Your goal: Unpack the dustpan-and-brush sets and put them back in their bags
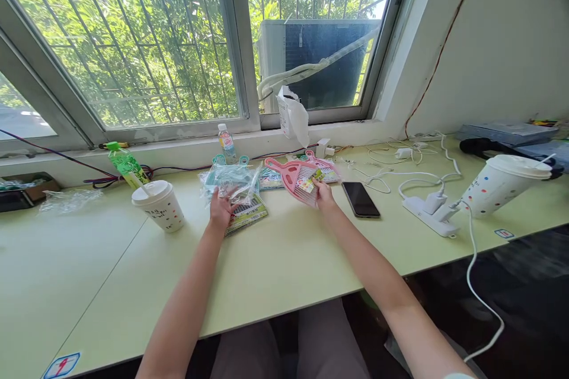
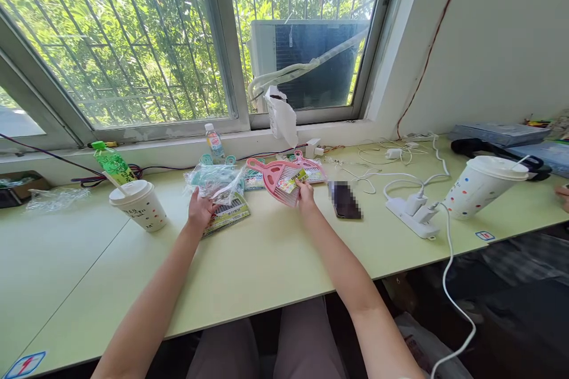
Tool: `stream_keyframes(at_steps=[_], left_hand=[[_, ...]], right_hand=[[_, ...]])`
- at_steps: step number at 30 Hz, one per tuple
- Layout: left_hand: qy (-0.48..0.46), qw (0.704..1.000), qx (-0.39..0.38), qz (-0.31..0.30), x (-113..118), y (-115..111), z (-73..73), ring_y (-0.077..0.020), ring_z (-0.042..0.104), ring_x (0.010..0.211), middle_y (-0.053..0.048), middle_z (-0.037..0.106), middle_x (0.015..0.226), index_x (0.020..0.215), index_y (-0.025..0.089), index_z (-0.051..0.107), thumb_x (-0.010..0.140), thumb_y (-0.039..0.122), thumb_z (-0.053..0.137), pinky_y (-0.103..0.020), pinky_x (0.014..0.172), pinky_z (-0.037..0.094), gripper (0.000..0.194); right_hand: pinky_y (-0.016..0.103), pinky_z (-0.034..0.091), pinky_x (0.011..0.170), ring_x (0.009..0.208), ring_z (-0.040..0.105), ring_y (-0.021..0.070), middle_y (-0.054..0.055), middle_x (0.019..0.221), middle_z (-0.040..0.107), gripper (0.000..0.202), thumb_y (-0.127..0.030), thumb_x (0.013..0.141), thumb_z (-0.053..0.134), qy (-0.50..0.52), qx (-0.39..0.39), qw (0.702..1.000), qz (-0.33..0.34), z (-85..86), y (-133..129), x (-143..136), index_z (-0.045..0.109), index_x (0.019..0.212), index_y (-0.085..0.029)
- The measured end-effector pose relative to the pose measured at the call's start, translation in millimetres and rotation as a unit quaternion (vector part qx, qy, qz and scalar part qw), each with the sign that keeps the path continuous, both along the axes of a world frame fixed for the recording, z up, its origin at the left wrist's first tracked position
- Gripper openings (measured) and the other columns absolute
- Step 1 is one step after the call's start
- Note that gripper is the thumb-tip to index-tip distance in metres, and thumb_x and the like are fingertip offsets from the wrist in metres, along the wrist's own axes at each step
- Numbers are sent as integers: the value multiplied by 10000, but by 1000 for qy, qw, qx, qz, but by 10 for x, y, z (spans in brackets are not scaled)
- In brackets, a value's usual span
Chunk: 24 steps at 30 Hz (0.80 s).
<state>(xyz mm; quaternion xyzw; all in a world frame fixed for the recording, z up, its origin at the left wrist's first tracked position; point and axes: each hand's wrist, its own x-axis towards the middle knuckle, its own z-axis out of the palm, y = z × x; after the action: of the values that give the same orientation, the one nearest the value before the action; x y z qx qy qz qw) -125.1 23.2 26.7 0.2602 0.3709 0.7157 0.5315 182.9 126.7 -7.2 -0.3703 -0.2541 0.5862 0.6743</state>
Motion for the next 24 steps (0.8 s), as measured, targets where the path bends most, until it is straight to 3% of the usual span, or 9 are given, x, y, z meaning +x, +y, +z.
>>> stream_keyframes(at_steps=[2, 4, 9, 13, 15, 17, 20, 24], left_hand=[[31, 995, -37, -88, 66, -18, 2, -227, 724, 891, -134, 718, 1051, 1105, 162, 563, 914, 306, 512, -306, 643, 600, 245], [37, 989, -76, -119, 125, -19, -2, -217, 735, 792, -150, 724, 1007, 1082, 156, 559, 909, 243, 525, -275, 587, 593, 196], [-37, 998, -54, -18, 146, 29, -15, -163, 739, 760, -96, 724, 918, 1171, 202, 482, 1000, 238, 359, -212, 589, 587, 213], [-20, 999, 39, -16, 109, 31, -49, -157, 701, 1019, -70, 712, 1094, 1271, 237, 457, 881, 74, 546, -220, 789, 590, 431], [41, 997, 42, -53, 122, -1, -62, -163, 682, 1055, -84, 700, 1161, 1228, 195, 538, 784, 57, 670, -216, 846, 571, 483], [127, 985, 11, -116, 167, -49, -58, -179, 692, 1008, -107, 700, 1176, 1129, 146, 638, 738, 157, 764, -242, 874, 559, 411], [239, 944, -25, -227, 283, -128, -23, -214, 698, 959, -131, 713, 1151, 1068, 136, 711, 714, 339, 807, -335, 932, 529, 420], [272, 914, -18, -300, 459, -203, 14, -240, 685, 1010, -133, 719, 1138, 1149, 178, 694, 679, 392, 830, -404, 1006, 463, 534]], right_hand=[[339, 588, 663, 686, 681, 191, -5, 712, 694, 230, -213, 649, 758, -10, 2, 1000, -1, -22, 14, -13, 559, 763, -221], [334, 588, 663, 667, 675, 182, -12, 707, 689, 230, -210, 649, 758, -13, 5, 1000, 0, -31, 19, -22, 556, 759, -223], [310, 586, 658, 667, 675, 169, -9, 732, 703, 221, -185, 658, 750, 2, 0, 1000, 3, -36, 7, -41, 572, 785, -215], [273, 582, 649, 674, 678, 153, -12, 728, 706, 191, -148, 680, 733, 12, -15, 1000, -7, -57, -2, -57, 599, 804, -204], [272, 584, 654, 692, 686, 154, -14, 740, 713, 177, -151, 699, 729, 13, -16, 1000, -3, -72, -2, -62, 609, 819, -202], [285, 590, 670, 713, 696, 161, -15, 759, 723, 172, -159, 713, 729, 13, -16, 1000, 8, -83, 1, -64, 615, 834, -205], [291, 593, 687, 716, 698, 157, -21, 756, 728, 151, -139, 733, 711, 14, -22, 1000, 11, -85, -2, -76, 622, 833, -208], [289, 589, 702, 712, 697, 150, -26, 746, 729, 138, -121, 744, 697, 8, -21, 999, 29, -60, -51, -138, 619, 812, -213]])
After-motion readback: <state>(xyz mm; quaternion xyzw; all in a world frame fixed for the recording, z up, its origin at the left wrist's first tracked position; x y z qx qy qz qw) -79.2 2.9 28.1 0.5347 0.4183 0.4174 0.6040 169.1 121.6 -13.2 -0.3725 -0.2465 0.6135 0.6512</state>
